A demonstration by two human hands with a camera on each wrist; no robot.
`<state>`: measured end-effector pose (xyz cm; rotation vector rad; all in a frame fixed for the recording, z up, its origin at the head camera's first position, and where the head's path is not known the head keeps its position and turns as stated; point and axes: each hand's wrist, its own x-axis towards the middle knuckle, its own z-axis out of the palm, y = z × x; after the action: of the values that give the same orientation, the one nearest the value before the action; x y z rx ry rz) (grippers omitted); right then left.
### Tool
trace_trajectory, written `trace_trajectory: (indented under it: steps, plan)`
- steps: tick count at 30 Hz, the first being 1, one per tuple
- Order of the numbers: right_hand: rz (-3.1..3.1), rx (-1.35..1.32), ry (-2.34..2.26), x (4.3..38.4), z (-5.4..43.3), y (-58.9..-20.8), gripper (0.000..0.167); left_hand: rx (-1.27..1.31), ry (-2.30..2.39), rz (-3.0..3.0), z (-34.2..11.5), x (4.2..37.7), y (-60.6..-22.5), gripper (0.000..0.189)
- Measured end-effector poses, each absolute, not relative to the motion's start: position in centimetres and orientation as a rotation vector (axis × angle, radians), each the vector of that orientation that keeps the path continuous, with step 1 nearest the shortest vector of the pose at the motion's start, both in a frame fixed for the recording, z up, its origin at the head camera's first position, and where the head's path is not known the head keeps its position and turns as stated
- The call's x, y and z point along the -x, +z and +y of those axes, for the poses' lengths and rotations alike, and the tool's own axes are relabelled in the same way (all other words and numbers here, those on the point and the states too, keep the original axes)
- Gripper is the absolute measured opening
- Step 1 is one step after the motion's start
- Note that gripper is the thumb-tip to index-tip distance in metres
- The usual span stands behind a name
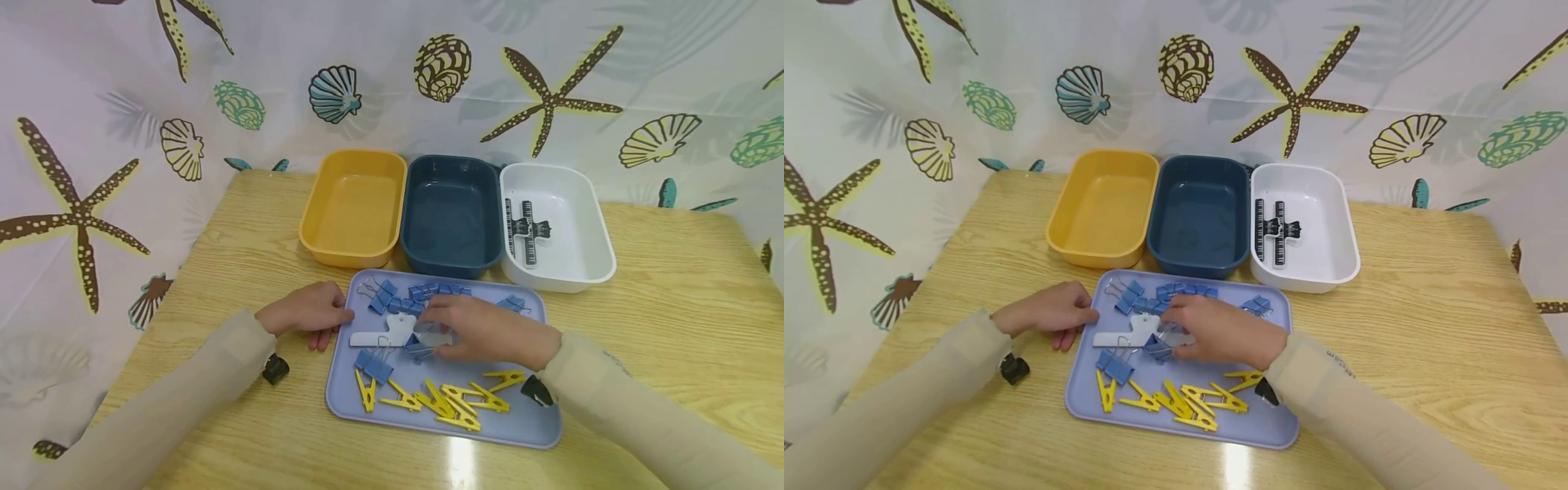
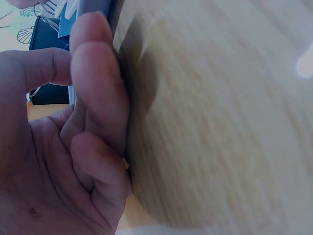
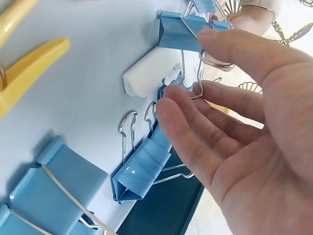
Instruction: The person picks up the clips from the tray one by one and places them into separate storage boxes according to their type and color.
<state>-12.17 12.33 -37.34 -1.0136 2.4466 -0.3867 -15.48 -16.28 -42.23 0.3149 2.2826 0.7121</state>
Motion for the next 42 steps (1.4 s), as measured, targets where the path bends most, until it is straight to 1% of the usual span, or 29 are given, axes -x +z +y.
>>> trace_trajectory:
  steps: [9, 18, 27, 37, 42]
  plan:
    - [2.464, 1.092, -0.401, 12.2, 12.3, -36.9, 0.047, -0.336, 0.730, 2.281, -16.4, 15.5, -42.2, 0.038]
    - [2.483, 1.115, -0.366, 12.2, 12.4, -36.7, 0.050, -0.322, 0.715, 2.282, -16.3, 15.5, -42.2, 0.037]
    - [2.449, 1.019, -0.287, 12.0, 12.3, -36.5, 0.054, -0.315, 0.706, 2.283, -16.2, 15.5, -42.2, 0.037]
    - [2.395, 0.929, -0.289, 12.1, 12.3, -36.2, 0.053, -0.326, 0.711, 2.280, -16.2, 15.5, -42.2, 0.037]
    - [2.372, 0.838, -0.231, 12.2, 12.3, -35.8, 0.047, -0.340, 0.723, 2.278, -16.3, 15.5, -42.2, 0.037]
